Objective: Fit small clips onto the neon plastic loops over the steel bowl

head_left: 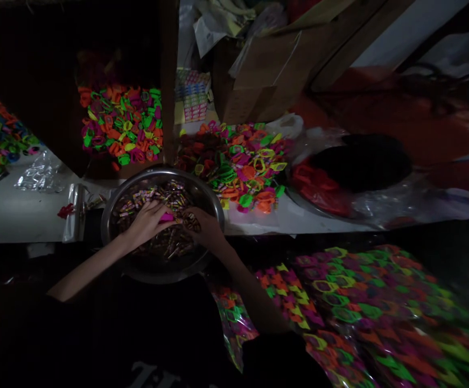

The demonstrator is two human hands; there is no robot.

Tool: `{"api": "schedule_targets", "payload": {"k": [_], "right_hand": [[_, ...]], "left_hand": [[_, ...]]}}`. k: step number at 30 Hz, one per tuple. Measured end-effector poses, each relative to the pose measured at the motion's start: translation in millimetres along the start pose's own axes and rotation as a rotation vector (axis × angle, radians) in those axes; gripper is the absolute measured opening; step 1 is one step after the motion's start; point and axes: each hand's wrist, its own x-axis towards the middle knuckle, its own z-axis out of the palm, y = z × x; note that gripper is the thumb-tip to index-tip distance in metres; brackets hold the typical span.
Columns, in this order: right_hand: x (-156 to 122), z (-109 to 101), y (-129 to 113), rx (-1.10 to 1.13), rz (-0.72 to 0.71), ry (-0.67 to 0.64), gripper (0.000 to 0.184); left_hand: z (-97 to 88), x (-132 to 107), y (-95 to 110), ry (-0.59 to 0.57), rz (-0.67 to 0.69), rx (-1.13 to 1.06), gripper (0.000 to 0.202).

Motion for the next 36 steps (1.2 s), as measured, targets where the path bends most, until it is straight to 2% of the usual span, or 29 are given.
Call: {"api": "schedule_targets", "payload": {"k": [5,15,19,22,28,32,36], "right_hand": [[-2.5,-6.4,-14.3,-0.218,-0.157,-0.035,0.033],[-4.3,-11.8,-38.3,-0.594,-0.362,-0.136,0.029],[-6.7,-9.8,-40.5,-0.645,-0.391,-0.195,0.028],[-8.3,-8.4,-40.1,-0.674,-0.412,-0.189,0.026],[-9.6,-5.9,-34.1,-0.672,-0.440,-0.201,0.026],[-10.5,-3.7,-28.4,-0.646,-0.461,-0.213,0.022],[-11.2,-10.1,-24.7,-0.641,-0.509,-0.246,0.023]], "left_hand": [[-6.8,-4.1,5.3,0.051,0.003,-0.019,0.035],[-20.2,-6.8,16.9,-0.056,0.095,0.136,0.017],[-17.9,-8.7,17.9,-0.042,0.093,0.145,0.011],[-14.8,-9.0,17.8,-0.010,0.066,0.126,0.010],[-12.8,-9.3,20.0,-0.023,0.048,0.095,0.010],[-11.0,-6.5,22.1,-0.052,0.066,0.092,0.012],[-7.7,2.9,25.4,-0.118,0.134,0.149,0.012]]}}
